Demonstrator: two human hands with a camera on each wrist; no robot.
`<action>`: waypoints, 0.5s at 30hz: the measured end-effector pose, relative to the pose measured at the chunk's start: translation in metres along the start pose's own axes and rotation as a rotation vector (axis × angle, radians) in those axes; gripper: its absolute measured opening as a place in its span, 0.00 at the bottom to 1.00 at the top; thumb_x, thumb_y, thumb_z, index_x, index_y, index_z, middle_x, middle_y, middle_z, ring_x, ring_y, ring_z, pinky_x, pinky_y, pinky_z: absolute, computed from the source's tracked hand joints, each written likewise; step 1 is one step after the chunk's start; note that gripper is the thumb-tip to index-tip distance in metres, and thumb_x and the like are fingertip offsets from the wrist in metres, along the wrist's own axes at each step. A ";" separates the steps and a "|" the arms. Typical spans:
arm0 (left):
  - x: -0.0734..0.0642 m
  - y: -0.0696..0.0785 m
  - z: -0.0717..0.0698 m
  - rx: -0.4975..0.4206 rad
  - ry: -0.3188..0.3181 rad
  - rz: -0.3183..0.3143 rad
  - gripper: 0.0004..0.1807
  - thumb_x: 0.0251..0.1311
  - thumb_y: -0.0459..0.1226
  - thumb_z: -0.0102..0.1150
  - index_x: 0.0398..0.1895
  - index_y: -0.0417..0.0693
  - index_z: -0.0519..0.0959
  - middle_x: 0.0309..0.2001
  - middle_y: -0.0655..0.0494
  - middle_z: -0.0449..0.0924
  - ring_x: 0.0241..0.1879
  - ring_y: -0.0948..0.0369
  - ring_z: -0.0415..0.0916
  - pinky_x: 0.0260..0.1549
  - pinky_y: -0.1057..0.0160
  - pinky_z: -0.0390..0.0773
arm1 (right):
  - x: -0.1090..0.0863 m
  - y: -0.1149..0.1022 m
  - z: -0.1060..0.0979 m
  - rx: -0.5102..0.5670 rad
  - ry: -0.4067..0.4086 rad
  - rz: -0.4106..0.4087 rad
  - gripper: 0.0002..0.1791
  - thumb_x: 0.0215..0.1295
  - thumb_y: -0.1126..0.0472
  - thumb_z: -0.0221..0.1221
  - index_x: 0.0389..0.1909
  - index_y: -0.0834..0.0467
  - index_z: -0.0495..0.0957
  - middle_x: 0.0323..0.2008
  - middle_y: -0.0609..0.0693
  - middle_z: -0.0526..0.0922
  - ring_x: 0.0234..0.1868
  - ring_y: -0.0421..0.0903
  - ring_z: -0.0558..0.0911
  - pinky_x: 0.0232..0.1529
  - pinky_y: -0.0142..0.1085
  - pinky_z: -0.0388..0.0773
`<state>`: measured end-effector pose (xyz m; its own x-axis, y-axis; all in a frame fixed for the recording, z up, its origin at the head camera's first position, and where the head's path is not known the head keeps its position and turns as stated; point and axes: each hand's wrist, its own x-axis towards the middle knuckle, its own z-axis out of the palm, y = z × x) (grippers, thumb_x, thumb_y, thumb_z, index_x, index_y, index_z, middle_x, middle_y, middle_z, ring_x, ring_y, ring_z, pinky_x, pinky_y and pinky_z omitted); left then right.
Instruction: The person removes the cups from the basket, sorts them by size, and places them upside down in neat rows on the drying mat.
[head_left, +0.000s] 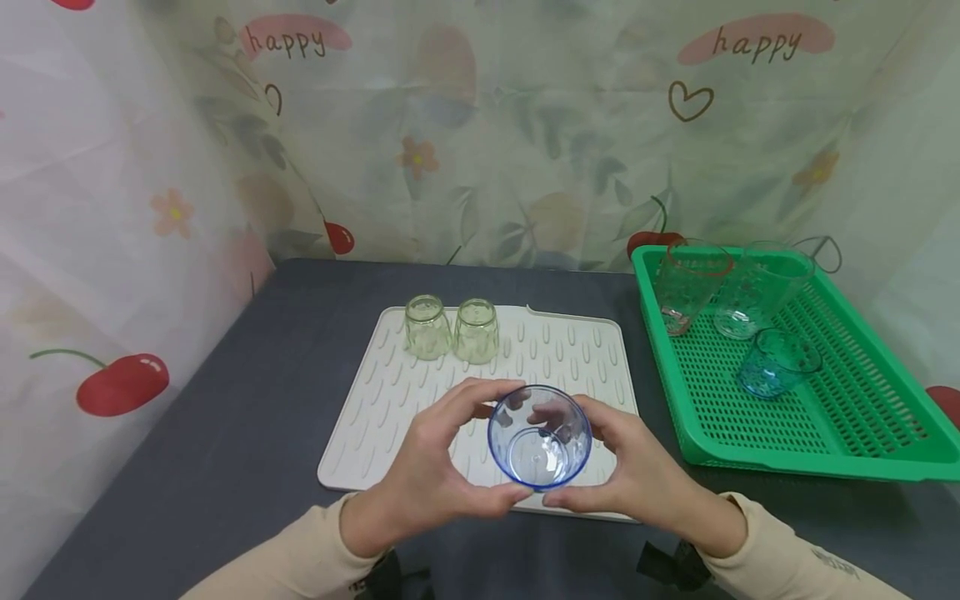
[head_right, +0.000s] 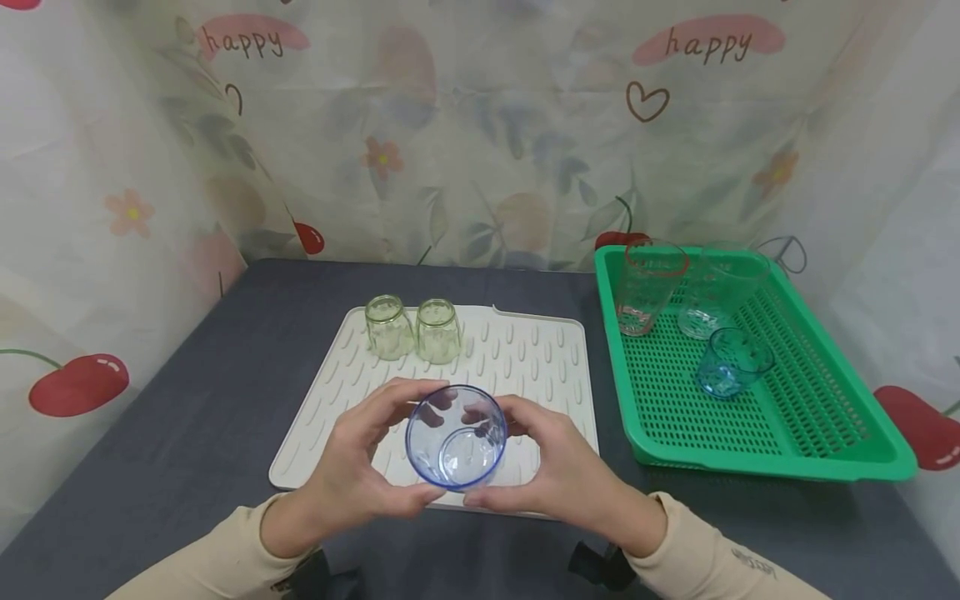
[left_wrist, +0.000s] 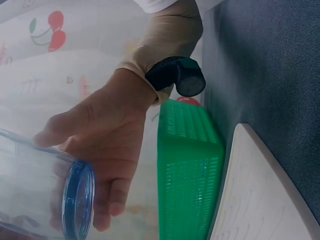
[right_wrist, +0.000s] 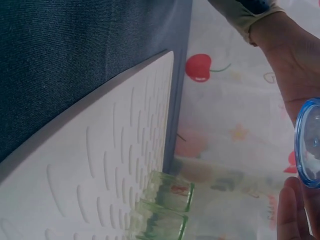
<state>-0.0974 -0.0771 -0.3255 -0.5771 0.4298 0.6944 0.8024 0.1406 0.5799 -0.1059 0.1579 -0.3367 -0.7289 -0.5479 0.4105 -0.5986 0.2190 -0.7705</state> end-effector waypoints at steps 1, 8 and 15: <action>0.000 0.000 0.000 -0.001 0.000 0.002 0.40 0.47 0.43 0.74 0.63 0.41 0.69 0.54 0.48 0.76 0.51 0.58 0.76 0.46 0.61 0.81 | 0.000 0.000 0.000 0.007 -0.005 0.004 0.36 0.45 0.62 0.76 0.58 0.54 0.73 0.51 0.48 0.82 0.50 0.42 0.81 0.52 0.35 0.79; 0.001 0.001 -0.001 -0.010 0.004 -0.001 0.39 0.48 0.44 0.74 0.63 0.40 0.69 0.54 0.47 0.76 0.51 0.57 0.77 0.46 0.61 0.81 | 0.000 0.001 0.001 0.047 -0.028 0.059 0.37 0.47 0.63 0.75 0.60 0.52 0.72 0.53 0.47 0.81 0.51 0.43 0.81 0.52 0.36 0.79; 0.001 0.000 -0.002 -0.049 0.008 0.002 0.40 0.45 0.39 0.75 0.63 0.38 0.68 0.54 0.45 0.76 0.53 0.56 0.76 0.46 0.59 0.81 | -0.001 0.002 0.000 0.012 -0.013 0.026 0.37 0.46 0.62 0.76 0.59 0.53 0.73 0.52 0.48 0.81 0.51 0.42 0.81 0.53 0.34 0.78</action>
<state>-0.0986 -0.0789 -0.3242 -0.5769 0.4227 0.6990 0.7953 0.0954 0.5987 -0.1062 0.1584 -0.3383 -0.7396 -0.5527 0.3841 -0.5757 0.2240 -0.7864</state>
